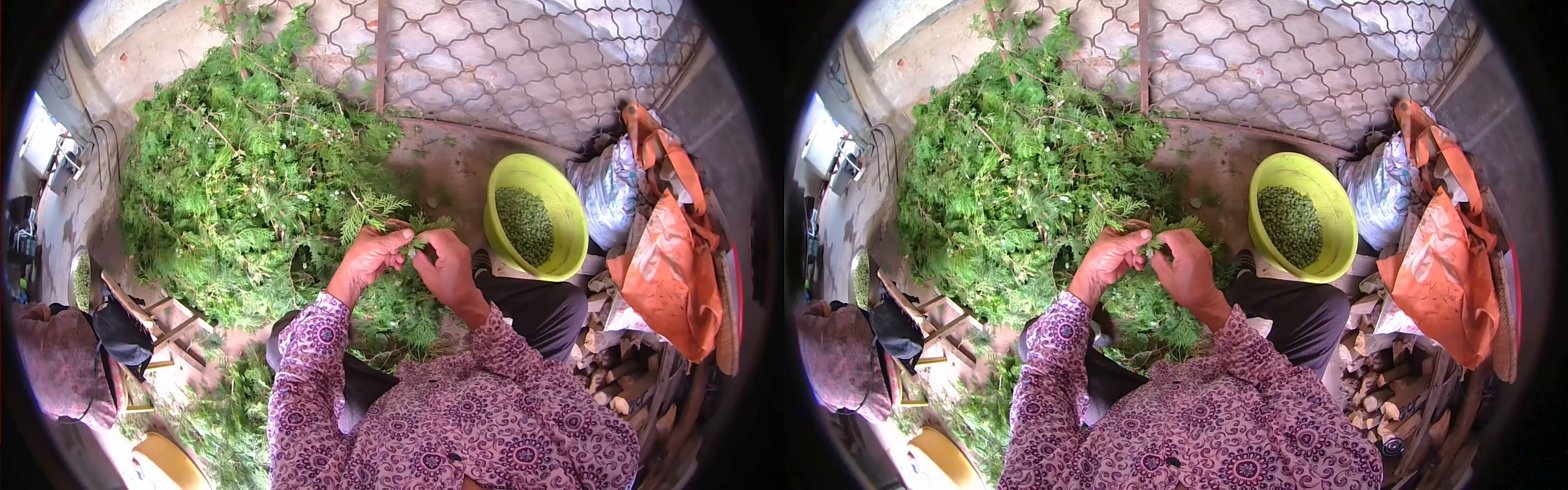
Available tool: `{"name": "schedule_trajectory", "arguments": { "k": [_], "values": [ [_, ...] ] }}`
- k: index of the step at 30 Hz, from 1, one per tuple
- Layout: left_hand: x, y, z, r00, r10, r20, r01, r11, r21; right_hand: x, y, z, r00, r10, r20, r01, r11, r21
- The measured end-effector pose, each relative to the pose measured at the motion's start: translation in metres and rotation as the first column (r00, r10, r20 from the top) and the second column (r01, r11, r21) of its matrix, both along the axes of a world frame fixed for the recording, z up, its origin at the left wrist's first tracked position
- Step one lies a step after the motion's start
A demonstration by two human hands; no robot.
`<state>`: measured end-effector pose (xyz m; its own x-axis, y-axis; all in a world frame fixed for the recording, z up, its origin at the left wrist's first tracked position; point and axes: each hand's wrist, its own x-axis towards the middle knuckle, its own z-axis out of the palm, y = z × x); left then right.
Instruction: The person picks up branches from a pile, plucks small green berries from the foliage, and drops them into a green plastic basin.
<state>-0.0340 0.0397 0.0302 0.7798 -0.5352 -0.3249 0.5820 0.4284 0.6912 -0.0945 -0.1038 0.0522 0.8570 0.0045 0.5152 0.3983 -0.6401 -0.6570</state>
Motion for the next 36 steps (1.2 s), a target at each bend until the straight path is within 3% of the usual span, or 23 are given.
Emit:
{"name": "schedule_trajectory", "arguments": {
  "k": [6,8,9,11,14,21,23,27,30,33,36],
  "values": [
    [0.001,0.001,-0.007,0.999,0.006,0.043,-0.009,0.997,0.075,-0.001,0.002,-0.003,0.994,0.010,-0.112,-0.002,0.997,0.074],
    [0.000,0.002,-0.004,0.999,0.001,0.036,-0.004,0.996,0.091,-0.001,0.002,-0.002,0.979,0.051,-0.200,-0.016,0.985,0.173],
    [0.000,0.002,-0.002,1.000,-0.006,0.030,0.002,0.994,0.105,0.000,0.002,-0.002,0.979,0.052,-0.200,-0.017,0.985,0.173],
    [-0.002,0.001,0.004,1.000,0.017,0.009,-0.018,0.994,0.108,0.002,0.002,-0.001,1.000,-0.012,-0.013,0.013,0.998,0.059],
    [-0.003,0.001,0.004,1.000,0.017,-0.007,-0.016,0.988,0.151,0.002,0.001,0.009,0.998,0.060,0.024,-0.059,0.998,-0.028],
    [-0.004,0.000,0.001,0.993,-0.061,-0.105,0.080,0.979,0.189,0.004,-0.006,0.006,0.994,0.106,0.004,-0.106,0.994,-0.027],
    [-0.003,0.002,0.001,0.990,-0.100,-0.100,0.116,0.978,0.172,0.003,-0.007,0.004,0.993,0.090,-0.073,-0.079,0.988,0.132],
    [-0.003,0.005,0.004,0.982,-0.179,-0.057,0.185,0.975,0.126,0.005,-0.008,0.001,0.995,0.092,-0.042,-0.088,0.992,0.095],
    [-0.008,0.001,0.013,0.993,-0.114,-0.010,0.114,0.981,0.154,0.007,-0.012,0.000,0.993,0.094,-0.077,-0.087,0.991,0.098],
    [-0.003,0.004,0.001,0.986,-0.165,0.032,0.160,0.980,0.119,0.004,-0.013,0.004,0.978,0.137,-0.157,-0.122,0.988,0.097],
    [-0.004,0.004,0.001,0.991,-0.132,-0.024,0.134,0.976,0.170,0.002,-0.015,0.009,0.958,0.200,-0.203,-0.172,0.974,0.149]
  ]
}}
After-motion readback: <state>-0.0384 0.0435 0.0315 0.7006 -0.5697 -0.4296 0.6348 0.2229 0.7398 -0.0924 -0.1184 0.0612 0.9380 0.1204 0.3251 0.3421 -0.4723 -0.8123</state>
